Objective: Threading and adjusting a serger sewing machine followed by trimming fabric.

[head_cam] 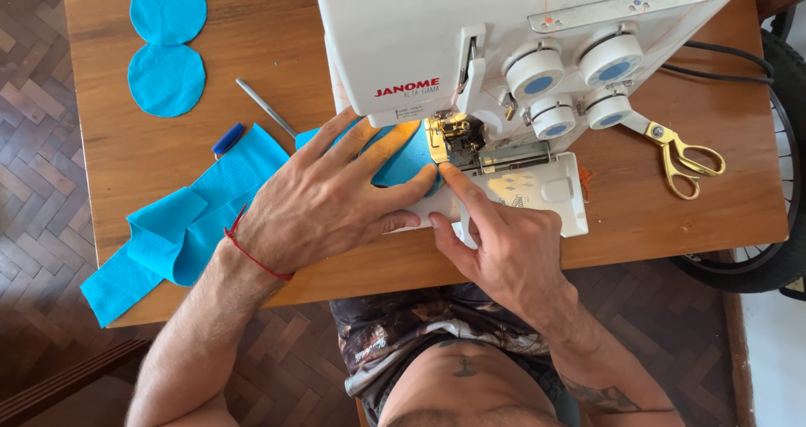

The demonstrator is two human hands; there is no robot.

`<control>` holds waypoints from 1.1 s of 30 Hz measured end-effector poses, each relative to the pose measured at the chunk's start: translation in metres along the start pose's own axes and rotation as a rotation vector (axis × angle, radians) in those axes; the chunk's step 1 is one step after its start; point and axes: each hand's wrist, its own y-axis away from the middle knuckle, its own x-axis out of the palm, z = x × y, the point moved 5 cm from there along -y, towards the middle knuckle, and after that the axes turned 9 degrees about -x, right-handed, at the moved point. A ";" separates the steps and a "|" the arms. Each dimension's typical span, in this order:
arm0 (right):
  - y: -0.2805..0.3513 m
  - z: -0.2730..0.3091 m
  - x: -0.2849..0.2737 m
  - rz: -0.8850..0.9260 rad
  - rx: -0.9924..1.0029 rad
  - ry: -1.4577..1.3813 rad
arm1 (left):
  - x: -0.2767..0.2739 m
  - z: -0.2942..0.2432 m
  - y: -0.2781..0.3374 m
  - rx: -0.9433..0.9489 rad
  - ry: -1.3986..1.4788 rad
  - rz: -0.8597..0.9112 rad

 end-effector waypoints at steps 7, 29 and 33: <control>-0.004 -0.006 -0.008 0.014 0.023 -0.172 | 0.001 0.003 0.001 0.011 0.035 0.009; -0.225 0.069 0.040 0.976 -0.741 0.755 | 0.021 0.008 0.020 -0.059 0.162 0.078; -0.221 0.082 0.043 0.894 -0.823 0.660 | 0.017 0.006 0.019 -0.050 0.109 0.031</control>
